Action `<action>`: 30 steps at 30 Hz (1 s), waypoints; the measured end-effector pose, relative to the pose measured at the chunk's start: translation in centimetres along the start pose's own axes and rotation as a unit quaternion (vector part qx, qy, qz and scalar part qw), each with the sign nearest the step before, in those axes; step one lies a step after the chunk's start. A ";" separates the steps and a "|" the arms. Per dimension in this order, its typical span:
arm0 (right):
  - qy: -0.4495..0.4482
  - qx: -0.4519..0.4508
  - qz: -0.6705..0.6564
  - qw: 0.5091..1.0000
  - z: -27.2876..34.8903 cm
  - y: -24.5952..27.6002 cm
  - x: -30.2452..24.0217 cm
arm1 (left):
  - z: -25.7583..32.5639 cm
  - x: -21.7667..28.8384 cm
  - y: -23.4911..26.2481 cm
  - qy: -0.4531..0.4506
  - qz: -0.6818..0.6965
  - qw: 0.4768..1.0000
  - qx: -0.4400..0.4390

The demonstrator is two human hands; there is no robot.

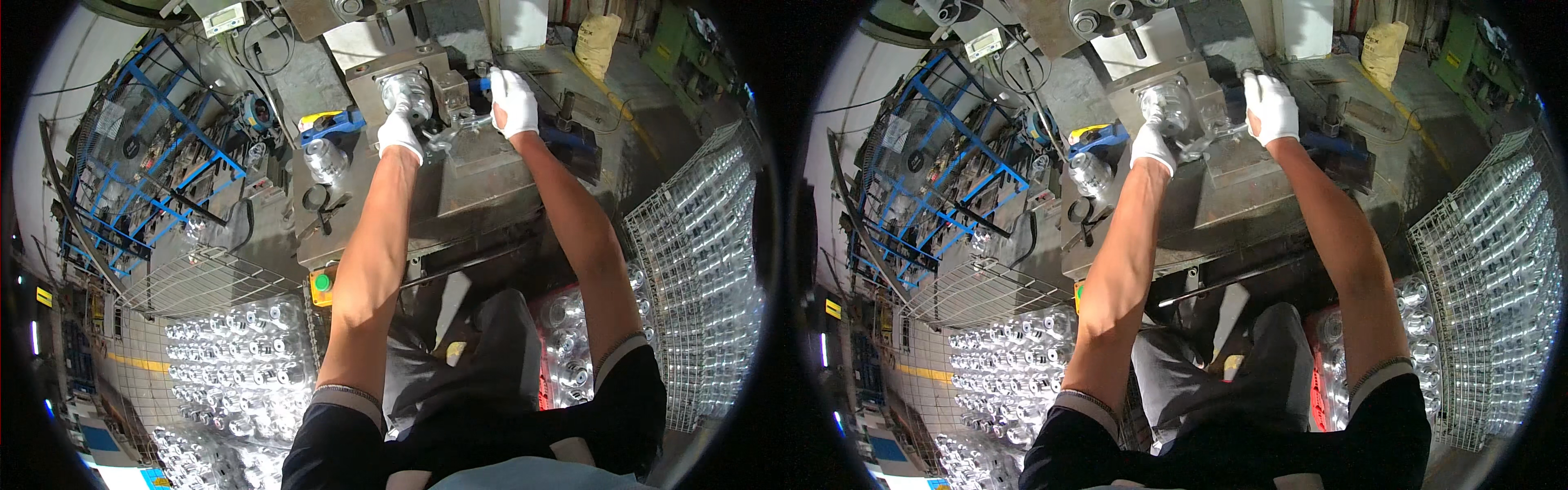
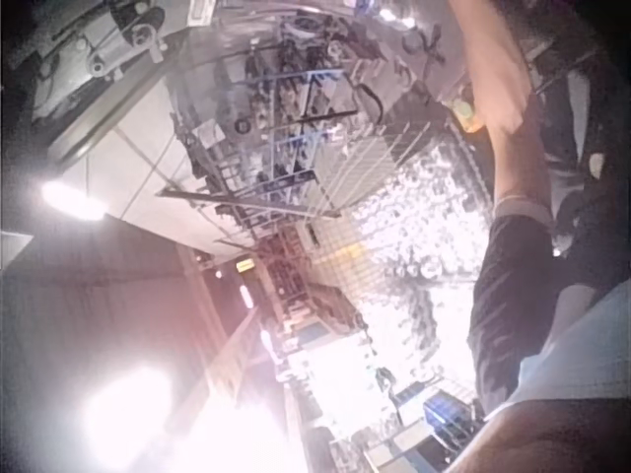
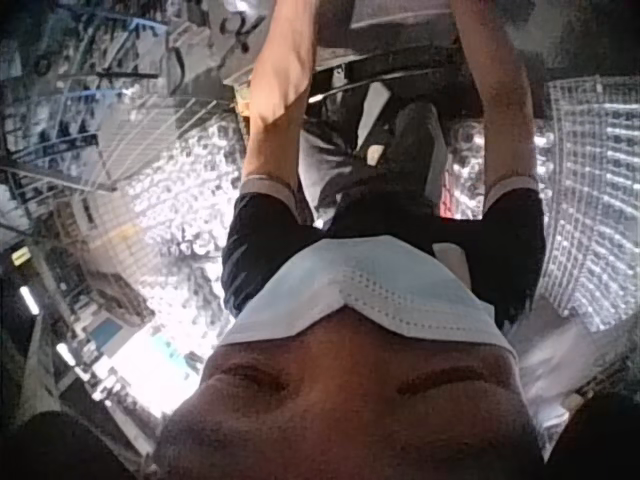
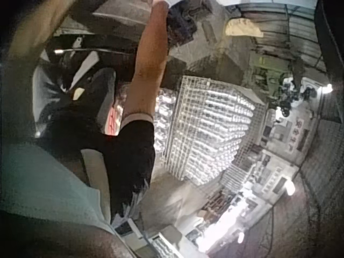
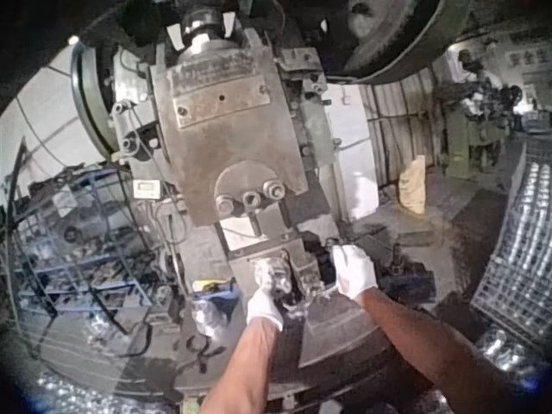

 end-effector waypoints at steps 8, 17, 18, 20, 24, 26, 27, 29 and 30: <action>-0.318 -0.199 -0.457 0.807 1.9 -7.0 5.6 | 7.1 4.4 -0.3 -0.049 -0.317 0.946 0.056; 0.002 -0.165 0.066 0.984 19.5 6.3 7.1 | 35.3 1.5 19.9 -0.195 -0.449 0.859 0.150; -0.046 -0.207 0.090 0.973 20.9 6.3 8.0 | 36.5 2.5 19.7 -0.256 -0.545 0.787 0.135; -0.031 -0.186 0.082 0.979 22.0 6.9 7.3 | 36.9 2.7 19.4 -0.283 -0.670 0.675 0.126; -0.146 -0.280 -0.012 0.949 24.1 5.7 8.1 | 34.5 2.9 18.2 -0.290 -0.763 0.573 0.079; -0.263 -0.280 -0.106 0.917 25.7 5.5 9.3 | 32.9 2.5 18.3 -0.251 -0.793 0.551 0.064; -0.165 -0.284 0.037 0.944 25.2 5.9 8.0 | 32.5 2.4 18.5 -0.231 -0.806 0.541 0.066; -0.138 -0.277 0.108 0.945 25.4 6.1 7.6 | 31.7 1.7 19.0 -0.182 -0.837 0.511 0.067; -0.134 -0.268 0.083 0.950 25.5 6.3 7.5 | 31.6 1.5 19.0 -0.182 -0.845 0.498 0.066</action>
Point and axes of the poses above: each hand's wrist, its own z-axis away from the middle knuckle, its own y-axis out of the back of the hand, x = y × z, the point moved 9 cm from there along -z, towards the middle knuckle, and after that the axes turned 8 degrees about -x, right-handed, at the moved point
